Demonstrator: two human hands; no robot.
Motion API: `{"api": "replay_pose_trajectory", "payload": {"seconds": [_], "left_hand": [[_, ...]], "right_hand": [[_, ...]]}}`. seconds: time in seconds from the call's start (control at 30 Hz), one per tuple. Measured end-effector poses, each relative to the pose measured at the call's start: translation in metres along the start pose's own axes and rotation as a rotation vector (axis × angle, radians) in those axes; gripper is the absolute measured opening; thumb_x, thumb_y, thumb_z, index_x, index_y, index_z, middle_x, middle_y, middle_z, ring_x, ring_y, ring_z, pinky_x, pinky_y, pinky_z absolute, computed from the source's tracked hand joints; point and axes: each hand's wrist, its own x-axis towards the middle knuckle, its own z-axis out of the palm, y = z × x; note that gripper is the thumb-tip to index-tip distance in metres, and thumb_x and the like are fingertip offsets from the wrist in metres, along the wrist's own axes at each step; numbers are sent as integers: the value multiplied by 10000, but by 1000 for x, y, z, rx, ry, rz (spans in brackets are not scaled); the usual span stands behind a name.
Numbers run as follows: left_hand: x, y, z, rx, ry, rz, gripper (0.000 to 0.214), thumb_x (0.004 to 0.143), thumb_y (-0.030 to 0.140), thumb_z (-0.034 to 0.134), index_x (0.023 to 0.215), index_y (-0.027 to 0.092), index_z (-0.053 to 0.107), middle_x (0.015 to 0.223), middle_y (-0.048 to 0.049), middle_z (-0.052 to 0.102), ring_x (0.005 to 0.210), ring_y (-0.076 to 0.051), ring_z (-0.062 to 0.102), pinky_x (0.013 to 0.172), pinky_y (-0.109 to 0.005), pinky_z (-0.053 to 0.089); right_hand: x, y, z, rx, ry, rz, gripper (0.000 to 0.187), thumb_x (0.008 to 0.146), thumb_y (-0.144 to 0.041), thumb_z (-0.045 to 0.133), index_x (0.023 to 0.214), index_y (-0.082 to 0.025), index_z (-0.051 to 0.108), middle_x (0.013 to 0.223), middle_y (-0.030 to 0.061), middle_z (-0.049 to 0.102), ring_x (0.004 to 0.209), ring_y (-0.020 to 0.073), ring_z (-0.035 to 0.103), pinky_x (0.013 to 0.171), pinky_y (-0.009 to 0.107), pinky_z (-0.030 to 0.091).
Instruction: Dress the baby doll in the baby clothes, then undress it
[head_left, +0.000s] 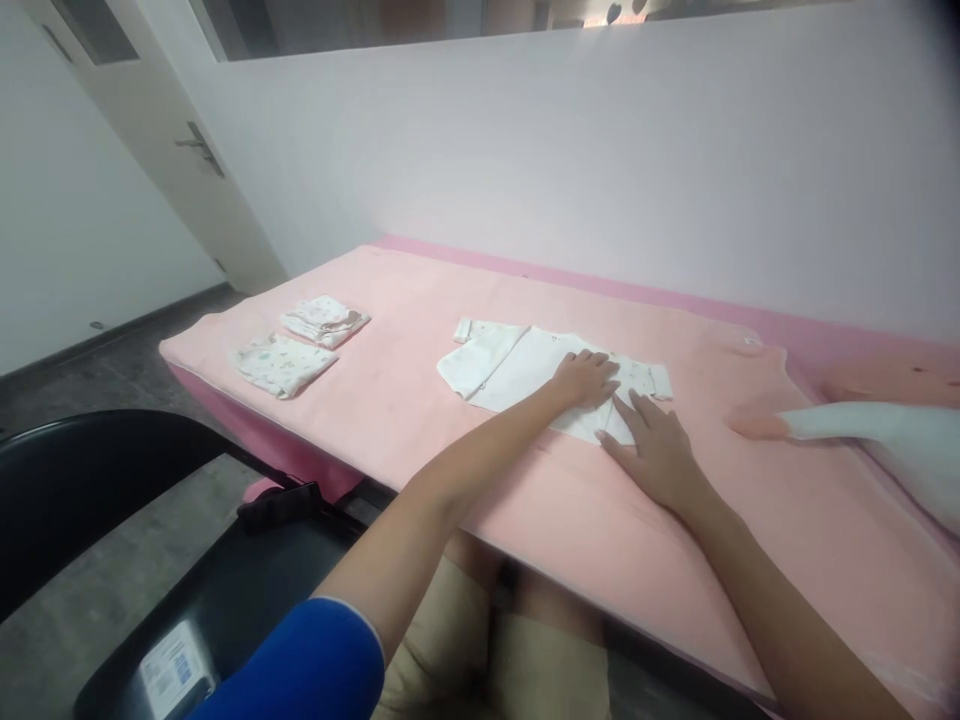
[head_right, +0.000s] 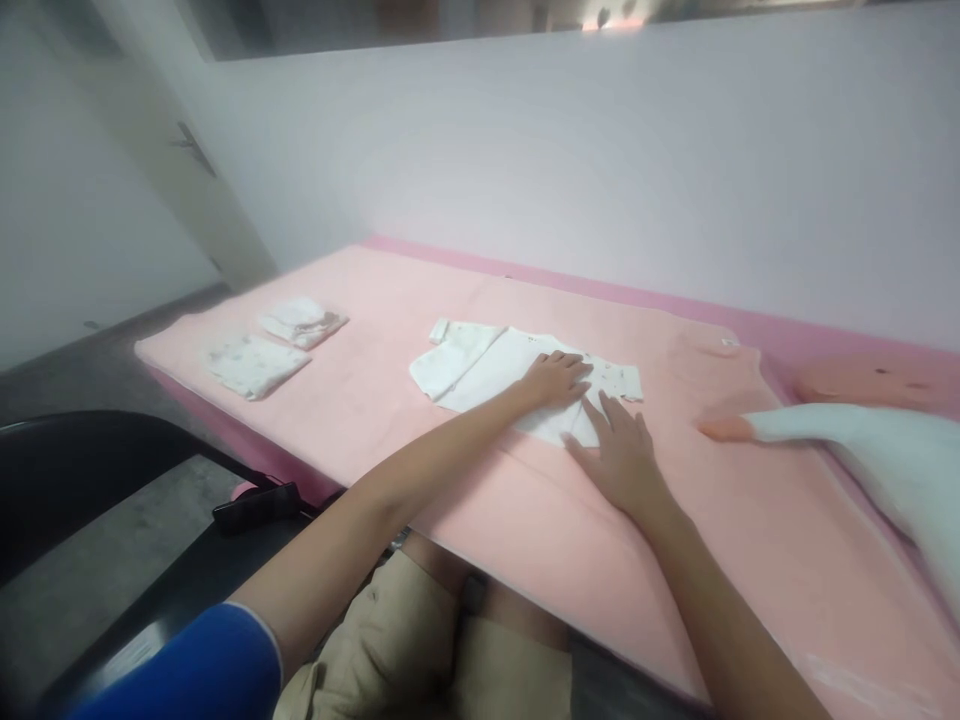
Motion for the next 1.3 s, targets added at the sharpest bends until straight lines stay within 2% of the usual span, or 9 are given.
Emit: {"api": "replay_pose_trajectory", "payload": {"seconds": [0.13, 0.3, 0.53, 0.7, 0.77, 0.9, 0.97, 1.17, 1.3], "left_hand": [[8, -9, -2, -1, 25, 4, 585, 1088, 559, 283, 1543, 261, 499, 1682, -56, 399, 1477, -294, 405, 1216, -492, 326], [10, -20, -1, -12, 43, -2, 564, 1115, 473, 204, 1586, 295, 459, 1707, -27, 355, 1498, -311, 370, 1226, -502, 298], [18, -32, -1, -8, 121, 2, 498, 1106, 430, 275, 1504, 345, 561, 1571, -4, 535, 1312, -307, 483, 1131, -505, 394], [14, -34, -1, -107, 149, -34, 485, 1111, 442, 265, 1512, 354, 522, 1543, 17, 563, 1328, -277, 476, 1155, -472, 380], [11, -34, -4, -137, 168, -49, 470, 1117, 402, 251, 1499, 350, 518, 1530, 15, 573, 1342, -254, 475, 1162, -447, 378], [8, -33, -9, -159, 221, -107, 418, 1096, 351, 337, 1467, 335, 530, 1505, -9, 581, 1353, -233, 481, 1158, -421, 392], [8, -32, -9, -154, 218, -112, 430, 1088, 336, 359, 1487, 360, 518, 1498, -7, 581, 1353, -235, 483, 1159, -429, 390], [10, -33, -8, -159, 201, -46, 448, 1079, 291, 362, 1488, 392, 513, 1494, 2, 580, 1341, -250, 481, 1159, -449, 369], [10, -33, -8, -199, 214, -76, 389, 1052, 274, 406, 1427, 329, 493, 1394, -24, 646, 1310, -239, 508, 1128, -419, 399]], "right_hand": [[2, -11, -8, 126, -4, -165, 525, 1082, -440, 374, 1519, -213, 553, 1666, 127, 420, 1538, 337, 387, 1245, 589, 343], [2, -19, -21, 201, -100, -166, 504, 1104, -395, 348, 1530, -229, 558, 1610, 93, 510, 1507, 300, 444, 1238, 550, 397], [0, -19, -40, 199, -240, -214, 501, 1119, -415, 335, 1577, -295, 499, 1632, 29, 488, 1549, 285, 396, 1274, 600, 325], [-3, -23, -44, 182, -200, -282, 495, 1104, -408, 379, 1587, -345, 470, 1585, 10, 548, 1531, 290, 423, 1294, 627, 250], [-2, -24, -43, 199, -107, -216, 478, 1094, -406, 394, 1555, -339, 502, 1520, 29, 613, 1476, 300, 491, 1267, 620, 297], [3, -14, -34, 214, 150, 78, 446, 1050, -480, 452, 1417, -271, 596, 1375, 120, 677, 1283, 353, 610, 1095, 566, 471], [4, -5, -29, 191, 207, 202, 461, 1015, -530, 496, 1348, -237, 623, 1297, 155, 685, 1190, 371, 631, 1017, 548, 502], [5, 16, -18, 145, 135, 451, 506, 932, -643, 580, 1155, -191, 624, 1039, 158, 703, 966, 362, 660, 813, 489, 524], [8, 20, -18, 141, 49, 463, 427, 938, -657, 540, 820, -247, 550, 773, 81, 644, 732, 288, 615, 637, 394, 451]]}}
